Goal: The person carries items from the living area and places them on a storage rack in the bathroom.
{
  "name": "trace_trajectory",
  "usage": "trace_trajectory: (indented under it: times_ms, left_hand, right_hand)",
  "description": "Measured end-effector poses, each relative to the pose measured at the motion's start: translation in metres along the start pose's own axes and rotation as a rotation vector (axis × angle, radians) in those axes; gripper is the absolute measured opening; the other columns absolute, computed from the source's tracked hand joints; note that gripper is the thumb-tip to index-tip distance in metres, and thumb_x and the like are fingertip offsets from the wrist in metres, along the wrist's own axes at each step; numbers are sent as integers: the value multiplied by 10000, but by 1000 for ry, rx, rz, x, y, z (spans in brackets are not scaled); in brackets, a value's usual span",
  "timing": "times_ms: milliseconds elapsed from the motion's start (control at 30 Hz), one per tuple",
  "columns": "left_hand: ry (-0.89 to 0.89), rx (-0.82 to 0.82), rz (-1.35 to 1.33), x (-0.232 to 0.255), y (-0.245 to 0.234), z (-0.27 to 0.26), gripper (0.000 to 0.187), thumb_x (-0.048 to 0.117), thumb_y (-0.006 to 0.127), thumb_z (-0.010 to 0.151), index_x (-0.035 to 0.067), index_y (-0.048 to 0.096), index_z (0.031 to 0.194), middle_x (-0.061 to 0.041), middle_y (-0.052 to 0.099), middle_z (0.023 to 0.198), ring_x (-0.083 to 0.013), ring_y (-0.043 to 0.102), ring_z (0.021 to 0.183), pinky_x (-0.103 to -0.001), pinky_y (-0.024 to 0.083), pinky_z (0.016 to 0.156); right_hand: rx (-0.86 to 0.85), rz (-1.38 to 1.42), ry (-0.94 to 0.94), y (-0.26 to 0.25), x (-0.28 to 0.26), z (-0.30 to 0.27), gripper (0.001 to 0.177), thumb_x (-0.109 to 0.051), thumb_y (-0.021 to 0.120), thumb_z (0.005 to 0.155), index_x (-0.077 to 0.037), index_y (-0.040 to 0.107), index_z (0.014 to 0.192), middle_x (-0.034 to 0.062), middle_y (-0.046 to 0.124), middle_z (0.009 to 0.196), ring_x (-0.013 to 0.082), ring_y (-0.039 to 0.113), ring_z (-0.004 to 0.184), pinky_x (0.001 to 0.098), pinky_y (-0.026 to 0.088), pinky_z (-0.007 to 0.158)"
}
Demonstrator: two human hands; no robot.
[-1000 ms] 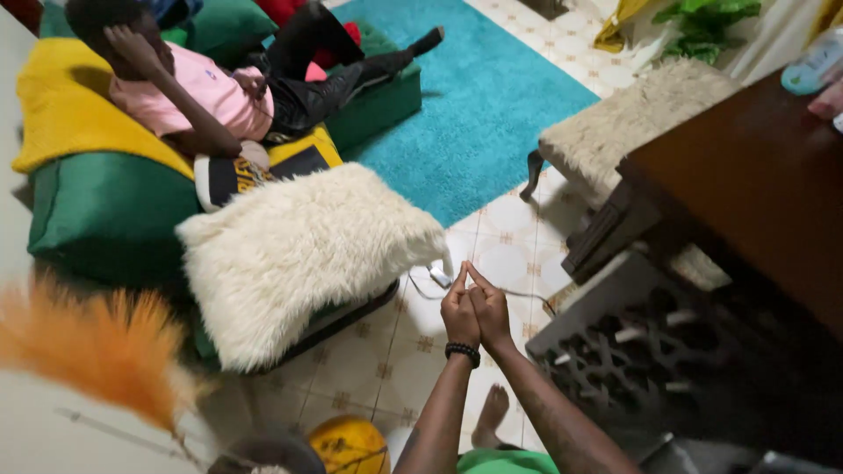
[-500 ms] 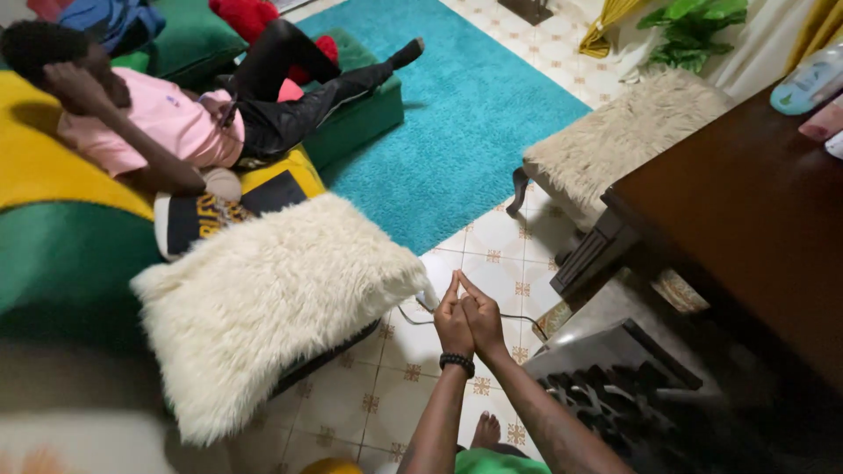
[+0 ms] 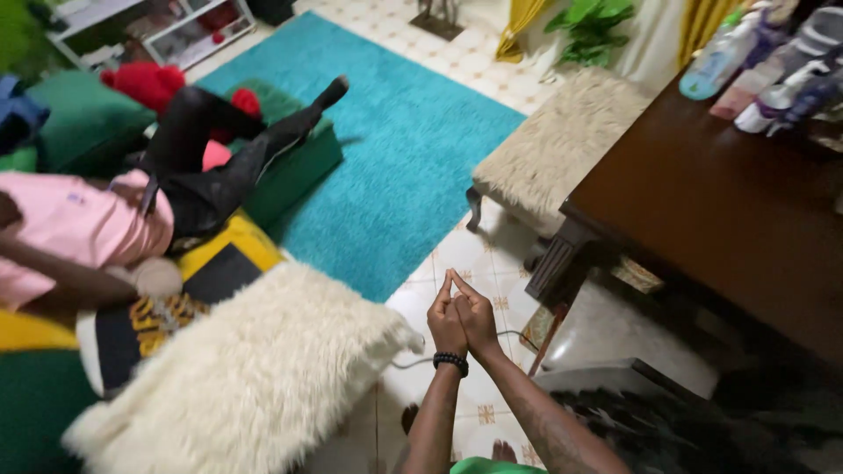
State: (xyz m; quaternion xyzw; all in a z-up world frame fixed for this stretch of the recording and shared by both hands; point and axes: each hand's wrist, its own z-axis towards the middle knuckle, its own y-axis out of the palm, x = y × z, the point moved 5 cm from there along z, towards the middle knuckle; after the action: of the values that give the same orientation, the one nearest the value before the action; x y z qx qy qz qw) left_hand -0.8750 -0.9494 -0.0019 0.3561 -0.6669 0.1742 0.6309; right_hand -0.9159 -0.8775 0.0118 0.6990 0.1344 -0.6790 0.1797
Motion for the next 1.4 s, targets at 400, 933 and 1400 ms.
trace_trajectory:
  times_ms: [400, 933, 1400]
  left_hand:
    - [26, -208, 19, 23, 7, 75, 584, 6, 470, 908, 139, 596, 1463, 62, 578, 722, -37, 388, 585, -226, 367, 524]
    - [31, -303, 70, 5, 5, 97, 566, 22, 469, 923, 108, 583, 1471, 78, 680, 984, -43, 490, 683, -227, 451, 617]
    - [31, -262, -26, 12, 92, 183, 554, 7, 483, 934, 88, 576, 1474, 24, 686, 1003, -28, 501, 690, -217, 449, 618]
  right_hand:
    - [190, 71, -30, 25, -7, 58, 554, -124, 461, 962, -101, 534, 1511, -103, 471, 709, 16, 374, 600, 210, 354, 540]
    - [304, 41, 38, 27, 10, 68, 550, -128, 454, 972, -84, 533, 1514, -93, 462, 714, 15, 395, 627, 205, 379, 568]
    - [245, 37, -39, -21, -14, 187, 538, -89, 462, 952, -61, 518, 1486, -101, 642, 914, 13, 437, 680, 199, 410, 609]
